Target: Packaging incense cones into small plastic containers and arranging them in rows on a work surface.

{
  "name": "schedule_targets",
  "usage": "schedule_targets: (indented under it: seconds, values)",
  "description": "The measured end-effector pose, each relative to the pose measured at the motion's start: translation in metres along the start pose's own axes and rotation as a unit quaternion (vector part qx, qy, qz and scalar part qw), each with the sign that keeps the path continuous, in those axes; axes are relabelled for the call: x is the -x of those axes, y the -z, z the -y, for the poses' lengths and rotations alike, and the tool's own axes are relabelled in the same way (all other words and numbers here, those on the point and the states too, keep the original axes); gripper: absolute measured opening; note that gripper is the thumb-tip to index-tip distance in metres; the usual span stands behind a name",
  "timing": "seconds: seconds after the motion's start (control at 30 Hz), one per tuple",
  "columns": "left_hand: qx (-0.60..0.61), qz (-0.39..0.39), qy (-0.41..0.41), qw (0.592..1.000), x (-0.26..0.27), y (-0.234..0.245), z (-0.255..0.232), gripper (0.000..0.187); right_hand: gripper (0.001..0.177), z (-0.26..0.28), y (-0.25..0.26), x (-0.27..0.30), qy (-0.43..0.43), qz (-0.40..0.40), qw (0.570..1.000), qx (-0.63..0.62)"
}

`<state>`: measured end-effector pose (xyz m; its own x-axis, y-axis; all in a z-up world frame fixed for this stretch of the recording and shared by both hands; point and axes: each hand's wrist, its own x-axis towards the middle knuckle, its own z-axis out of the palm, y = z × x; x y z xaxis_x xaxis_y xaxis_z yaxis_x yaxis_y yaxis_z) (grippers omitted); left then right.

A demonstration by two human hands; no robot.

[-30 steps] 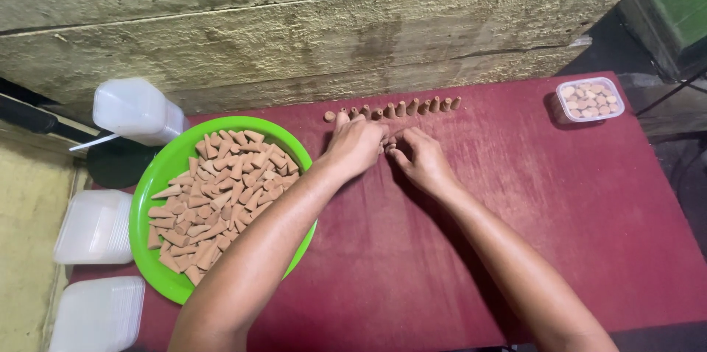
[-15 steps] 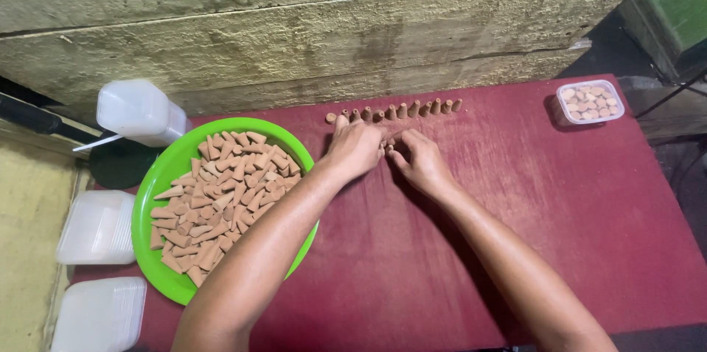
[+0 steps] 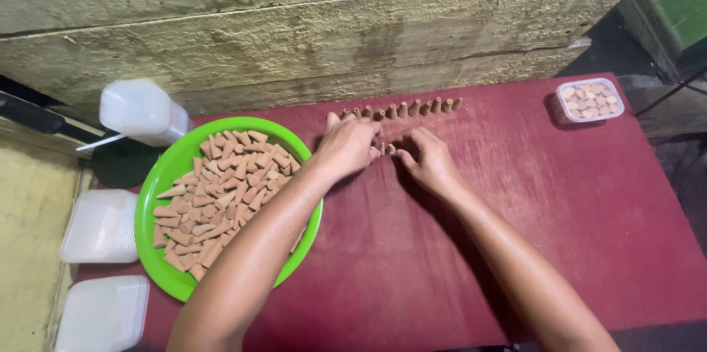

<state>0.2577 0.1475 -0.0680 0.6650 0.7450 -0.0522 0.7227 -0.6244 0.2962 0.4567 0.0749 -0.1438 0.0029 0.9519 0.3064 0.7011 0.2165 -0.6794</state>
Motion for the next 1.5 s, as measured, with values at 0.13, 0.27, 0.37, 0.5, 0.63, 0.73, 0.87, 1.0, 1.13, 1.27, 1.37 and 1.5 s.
schedule_targets:
  seconds: [0.13,0.27,0.37,0.5,0.63,0.73,0.87,1.0,1.13,1.27,1.37,1.5]
  values:
    - [0.012,-0.033,-0.007,0.999,0.03,0.031,0.0,0.018,0.019,0.007,0.016,0.004,-0.003,-0.018,1.0,-0.003]
    - [0.049,-0.117,-0.02,0.992,0.08,0.059,0.003,0.007,0.01,0.012,0.031,0.01,-0.033,-0.052,0.998,-0.012]
    - [0.066,-0.151,-0.011,0.986,0.128,0.081,0.01,0.015,0.022,0.034,0.039,0.013,-0.004,-0.061,0.998,-0.017]
    - [0.085,-0.167,0.05,0.981,0.194,0.088,0.031,0.018,0.007,0.097,0.041,0.013,0.02,-0.031,0.997,-0.062]
    - [0.112,-0.162,0.113,0.974,0.258,0.092,0.049,0.007,0.007,0.143,0.028,0.016,0.033,0.004,0.998,-0.045]
    - [0.1,-0.215,0.171,0.956,0.293,0.082,0.072,0.031,0.011,0.174,0.007,0.013,0.117,0.065,0.99,-0.044]
    - [0.036,-0.344,0.208,0.915,0.316,0.057,0.095,0.026,0.057,0.217,-0.043,0.007,0.237,0.175,0.956,0.006]
    - [0.024,-0.363,0.202,0.909,0.313,0.045,0.091,0.036,0.085,0.266,-0.083,0.006,0.167,0.274,0.943,0.086]
    - [0.015,-0.343,0.219,0.913,0.314,0.04,0.095,0.039,0.072,0.296,-0.098,0.004,0.197,0.315,0.928,0.012]
    - [0.037,-0.335,0.219,0.916,0.315,0.046,0.093,0.039,0.038,0.303,-0.111,0.005,0.22,0.252,0.94,-0.064]
    - [0.013,-0.341,0.212,0.916,0.316,0.039,0.099,0.037,0.017,0.278,-0.12,-0.01,0.224,0.206,0.949,-0.078]
    - [-0.007,-0.353,0.202,0.914,0.317,0.036,0.1,0.039,0.029,0.266,-0.112,-0.029,0.306,0.198,0.93,0.051]
